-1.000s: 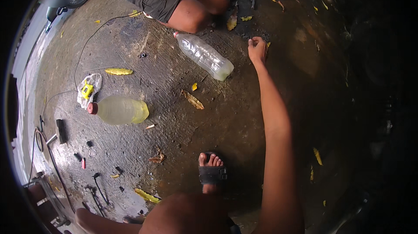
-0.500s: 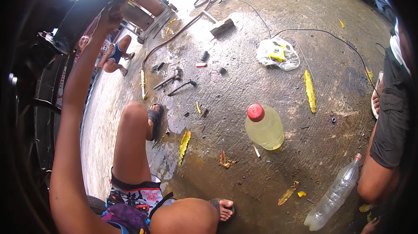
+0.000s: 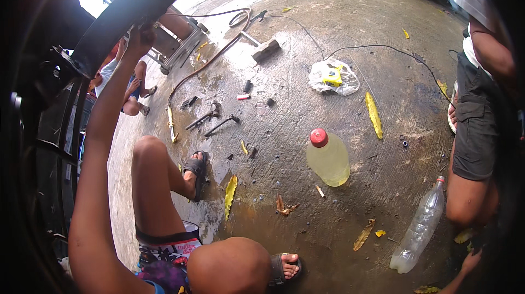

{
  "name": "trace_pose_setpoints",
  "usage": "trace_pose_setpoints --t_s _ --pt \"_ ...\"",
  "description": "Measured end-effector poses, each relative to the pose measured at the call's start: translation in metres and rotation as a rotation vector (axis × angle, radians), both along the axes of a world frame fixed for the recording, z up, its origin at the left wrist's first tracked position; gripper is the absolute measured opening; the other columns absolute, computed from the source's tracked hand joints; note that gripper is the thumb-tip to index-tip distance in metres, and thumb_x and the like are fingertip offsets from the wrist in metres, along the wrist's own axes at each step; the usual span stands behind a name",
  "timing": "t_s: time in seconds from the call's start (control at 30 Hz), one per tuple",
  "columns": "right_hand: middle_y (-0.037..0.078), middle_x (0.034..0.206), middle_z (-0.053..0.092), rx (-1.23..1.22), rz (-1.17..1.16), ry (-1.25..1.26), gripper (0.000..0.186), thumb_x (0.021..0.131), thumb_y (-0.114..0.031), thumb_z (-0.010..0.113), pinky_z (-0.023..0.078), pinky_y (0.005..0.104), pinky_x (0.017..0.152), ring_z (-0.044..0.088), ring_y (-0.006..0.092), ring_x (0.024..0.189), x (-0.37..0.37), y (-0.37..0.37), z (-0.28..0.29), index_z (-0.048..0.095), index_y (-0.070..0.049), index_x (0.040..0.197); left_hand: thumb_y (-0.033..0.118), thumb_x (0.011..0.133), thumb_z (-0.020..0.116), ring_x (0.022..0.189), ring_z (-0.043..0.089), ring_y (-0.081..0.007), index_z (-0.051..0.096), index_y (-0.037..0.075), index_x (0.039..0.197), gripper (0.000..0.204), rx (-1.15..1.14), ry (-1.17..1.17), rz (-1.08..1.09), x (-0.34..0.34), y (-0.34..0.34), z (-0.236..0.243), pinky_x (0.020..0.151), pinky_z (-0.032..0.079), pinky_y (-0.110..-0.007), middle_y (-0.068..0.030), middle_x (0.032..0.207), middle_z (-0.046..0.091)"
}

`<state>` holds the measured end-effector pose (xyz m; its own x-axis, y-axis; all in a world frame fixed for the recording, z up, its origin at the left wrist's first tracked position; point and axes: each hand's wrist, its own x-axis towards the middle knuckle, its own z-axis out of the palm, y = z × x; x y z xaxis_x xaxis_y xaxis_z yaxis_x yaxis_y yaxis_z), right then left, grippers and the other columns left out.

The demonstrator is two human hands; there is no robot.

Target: The person sits on the ground and uses a hammer and metal rod to adjust a curved metal part attached to a vehicle. They repeatedly tap and pry the part, then remove it and place it on the ground with another person.

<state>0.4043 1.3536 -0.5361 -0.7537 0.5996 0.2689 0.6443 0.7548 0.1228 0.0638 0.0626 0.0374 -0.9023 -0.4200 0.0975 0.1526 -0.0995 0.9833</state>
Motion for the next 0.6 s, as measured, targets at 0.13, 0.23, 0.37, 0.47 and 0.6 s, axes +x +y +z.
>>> trace_pose_setpoints --t_s 0.13,0.23,0.37,0.47,0.6 --pt "0.028 0.133 0.065 -0.180 -0.028 0.175 0.077 0.092 -0.058 0.066 0.047 0.0533 0.110 0.061 0.0468 0.125 -0.010 0.004 -0.008 0.054 -0.006 0.147 0.026 0.103 0.066 0.057 0.045 -0.0056 0.067 0.010 0.114 0.019 -0.081 -0.004 -0.154 0.005 -0.011 0.002 0.054 0.042 -0.023 0.0024 0.089 0.065" --pt "0.030 0.138 0.062 -0.179 -0.054 0.137 0.077 0.096 -0.059 0.059 0.045 0.0544 0.113 0.058 0.0492 0.129 -0.022 0.012 -0.009 0.048 -0.009 0.153 0.022 0.103 0.067 0.058 0.046 -0.0049 0.066 0.010 0.123 0.023 -0.190 0.025 -0.160 0.005 -0.019 0.002 0.054 0.042 -0.022 0.0013 0.103 0.070" --pt "0.030 0.139 0.061 -0.192 -0.145 -0.138 0.074 0.099 -0.057 0.053 0.045 0.0547 0.113 0.057 0.0499 0.130 -0.038 0.028 -0.001 0.047 -0.010 0.155 0.022 0.102 0.069 0.060 0.048 -0.0055 0.065 0.011 0.127 0.028 -0.223 0.022 0.000 0.004 -0.018 0.001 0.052 0.043 -0.023 -0.0006 0.105 0.072" --pt "0.026 0.124 0.069 -0.079 -0.024 -0.115 0.060 0.096 -0.051 0.060 0.050 0.0571 0.103 0.065 0.0487 0.115 -0.049 0.036 0.001 0.063 -0.009 0.139 0.022 0.100 0.071 0.060 0.049 -0.0066 0.065 0.010 0.126 0.029 -0.191 0.015 0.084 0.004 -0.013 0.001 0.052 0.043 -0.023 -0.0007 0.094 0.070" --pt "0.023 0.115 0.071 -0.013 -0.144 0.017 0.050 0.093 -0.046 0.065 0.051 0.0582 0.097 0.066 0.0471 0.106 -0.047 0.019 0.009 0.066 -0.009 0.126 0.019 0.098 0.073 0.060 0.049 -0.0068 0.064 0.010 0.124 0.028 -0.186 0.010 0.190 0.001 -0.018 0.001 0.052 0.043 -0.023 0.0004 0.086 0.065"
